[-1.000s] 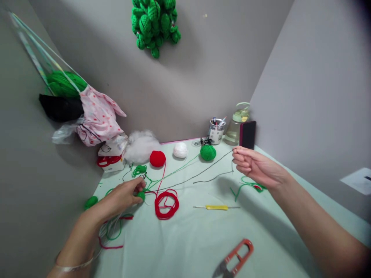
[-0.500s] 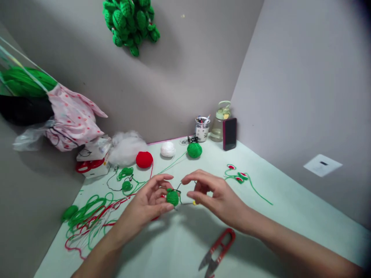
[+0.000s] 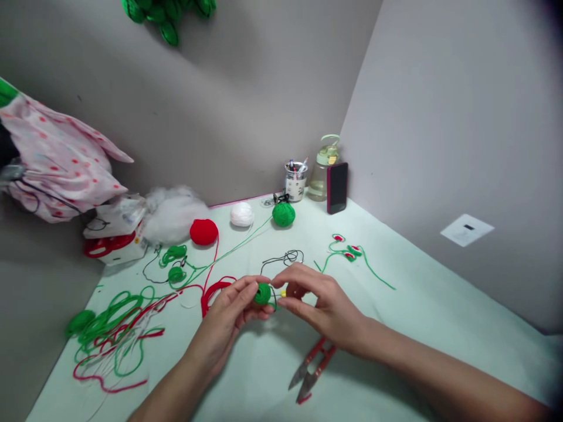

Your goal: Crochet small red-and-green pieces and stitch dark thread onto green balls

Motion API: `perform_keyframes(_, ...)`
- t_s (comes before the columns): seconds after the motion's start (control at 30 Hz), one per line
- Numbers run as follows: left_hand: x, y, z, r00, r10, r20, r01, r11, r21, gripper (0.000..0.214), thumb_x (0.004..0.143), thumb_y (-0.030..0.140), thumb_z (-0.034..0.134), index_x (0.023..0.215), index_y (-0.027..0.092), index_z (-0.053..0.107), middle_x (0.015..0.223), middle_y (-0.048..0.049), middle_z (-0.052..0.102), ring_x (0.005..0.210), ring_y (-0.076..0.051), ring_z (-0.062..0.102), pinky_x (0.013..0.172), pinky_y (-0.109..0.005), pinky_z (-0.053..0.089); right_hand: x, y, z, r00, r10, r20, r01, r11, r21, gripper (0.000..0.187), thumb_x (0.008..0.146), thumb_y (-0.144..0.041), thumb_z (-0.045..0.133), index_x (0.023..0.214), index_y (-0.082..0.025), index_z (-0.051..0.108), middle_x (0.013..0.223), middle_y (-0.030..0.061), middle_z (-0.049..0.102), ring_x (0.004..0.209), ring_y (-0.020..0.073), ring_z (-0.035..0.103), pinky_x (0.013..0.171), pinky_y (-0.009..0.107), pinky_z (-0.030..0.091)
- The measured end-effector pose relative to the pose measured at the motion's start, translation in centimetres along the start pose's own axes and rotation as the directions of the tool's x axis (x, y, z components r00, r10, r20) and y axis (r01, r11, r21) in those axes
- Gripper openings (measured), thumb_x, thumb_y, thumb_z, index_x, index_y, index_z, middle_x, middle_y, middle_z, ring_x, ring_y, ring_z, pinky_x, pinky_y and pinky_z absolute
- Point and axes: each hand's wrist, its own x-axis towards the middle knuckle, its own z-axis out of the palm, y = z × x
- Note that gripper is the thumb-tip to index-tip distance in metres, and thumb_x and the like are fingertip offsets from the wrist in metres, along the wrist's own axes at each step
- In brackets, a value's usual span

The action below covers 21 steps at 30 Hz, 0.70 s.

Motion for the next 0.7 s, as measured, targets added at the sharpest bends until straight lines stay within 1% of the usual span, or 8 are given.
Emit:
perform_keyframes(0.17, -0.1, -0.7, 0.7, 1.0, 0.021, -0.001, -0.021, 0.999, 0.036, 0.036, 0.081, 0.049, 0.079, 0.086, 0.015, 0.071, 0.072, -0.0004, 0.066, 0.065, -0.013, 0.064, 0.063, -0.023, 0.054, -0.1, 0.2, 0.9, 1.0, 0.012, 0.01, -0.013, 0.998, 0.061, 0.022, 0.092, -0.024, 0.071, 0.113, -0.021, 0.069, 0.104, 0.0062, 0.066, 0.085, 0.0153, 0.063, 0.072, 0.028, 0.058)
perform_keyframes(0.27, -0.1, -1.0, 0.8, 1.0, -0.005, 0.019, 0.004, 0.998, 0.063, 0.04, 0.083, 0.055, 0.075, 0.082, 0.015, 0.068, 0.071, -0.0007, 0.064, 0.062, -0.013, 0.062, 0.06, -0.025, 0.051, 0.1, 0.2, 1.1, 0.988, 0.152, 0.019, -0.153, 0.978, 0.144, 0.017, 0.09, -0.027, 0.072, 0.106, -0.021, 0.071, 0.1, 0.0051, 0.067, 0.086, 0.016, 0.064, 0.075, 0.03, 0.058)
perform_keyframes(0.33, 0.0, -1.0, 0.6, 1.0, -0.001, 0.015, -0.001, 0.996, 0.093, 0.043, 0.086, 0.059, 0.07, 0.081, 0.016, 0.066, 0.07, -0.0002, 0.061, 0.06, -0.014, 0.059, 0.058, -0.025, 0.049, 0.5, 0.3, 0.9, 0.95, 0.309, 0.048, -0.31, 0.905, 0.293, 0.015, 0.088, -0.029, 0.074, 0.099, -0.02, 0.071, 0.093, 0.0036, 0.068, 0.081, 0.0151, 0.065, 0.072, 0.029, 0.057)
perform_keyframes(0.4, 0.1, -0.8, 0.3, 0.998, 0.051, -0.032, -0.045, 0.985, 0.167, 0.043, 0.089, 0.06, 0.065, 0.087, 0.017, 0.069, 0.071, 0.0008, 0.059, 0.061, -0.014, 0.055, 0.06, -0.026, 0.046, 1.0, 0.5, 0.6, 0.889, 0.443, 0.112, -0.44, 0.761, 0.476, 0.02, 0.084, -0.033, 0.077, 0.095, -0.018, 0.07, 0.084, 0.0017, 0.069, 0.074, 0.0138, 0.067, 0.067, 0.027, 0.057)
perform_keyframes(0.47, 0.2, -0.7, -0.1, 0.99, 0.115, -0.086, -0.088, 0.959, 0.268, 0.042, 0.091, 0.061, 0.061, 0.1, 0.021, 0.072, 0.08, -0.0004, 0.062, 0.071, -0.016, 0.056, 0.071, -0.028, 0.047, 1.4, 0.7, 0.1, 0.841, 0.516, 0.162, -0.494, 0.611, 0.618, 0.026, 0.081, -0.036, 0.081, 0.094, -0.017, 0.069, 0.079, 0.0005, 0.07, 0.069, 0.0129, 0.068, 0.065, 0.025, 0.057)
perform_keyframes(0.53, 0.2, -0.8, -0.5, 0.989, 0.13, -0.075, -0.1, 0.946, 0.309, 0.043, 0.094, 0.061, 0.056, 0.114, 0.026, 0.072, 0.1, -0.0035, 0.07, 0.094, -0.02, 0.061, 0.091, -0.032, 0.045, 1.7, 0.9, -0.4, 0.817, 0.546, 0.183, -0.502, 0.52, 0.691, 0.03, 0.079, -0.037, 0.083, 0.096, -0.016, 0.07, 0.082, 0.0012, 0.071, 0.069, 0.0124, 0.07, 0.064, 0.023, 0.057)
perform_keyframes(0.63, 0.0, -1.3, -0.7, 0.998, 0.049, 0.043, -0.058, 0.971, 0.231, 0.048, 0.099, 0.061, 0.045, 0.124, 0.029, 0.07, 0.121, -0.0056, 0.072, 0.125, -0.025, 0.055, 0.113, -0.038, 0.031, 2.0, 1.2, -1.1, 0.814, 0.551, 0.183, -0.478, 0.456, 0.751, 0.032, 0.08, -0.037, 0.082, 0.102, -0.015, 0.074, 0.087, 0.0027, 0.073, 0.072, 0.0119, 0.071, 0.065, 0.021, 0.059)
perform_keyframes(0.7, 0.0, -1.4, -0.7, 0.993, -0.007, 0.121, -0.015, 0.982, 0.186, 0.053, 0.101, 0.062, 0.038, 0.125, 0.027, 0.069, 0.116, -0.0076, 0.076, 0.126, -0.027, 0.057, 0.114, -0.043, 0.03, 2.1, 1.4, -1.6, 0.808, 0.572, 0.143, -0.45, 0.441, 0.777, 0.03, 0.081, -0.037, 0.081, 0.1, -0.015, 0.075, 0.089, 0.0035, 0.073, 0.073, 0.0122, 0.071, 0.065, 0.021, 0.059)
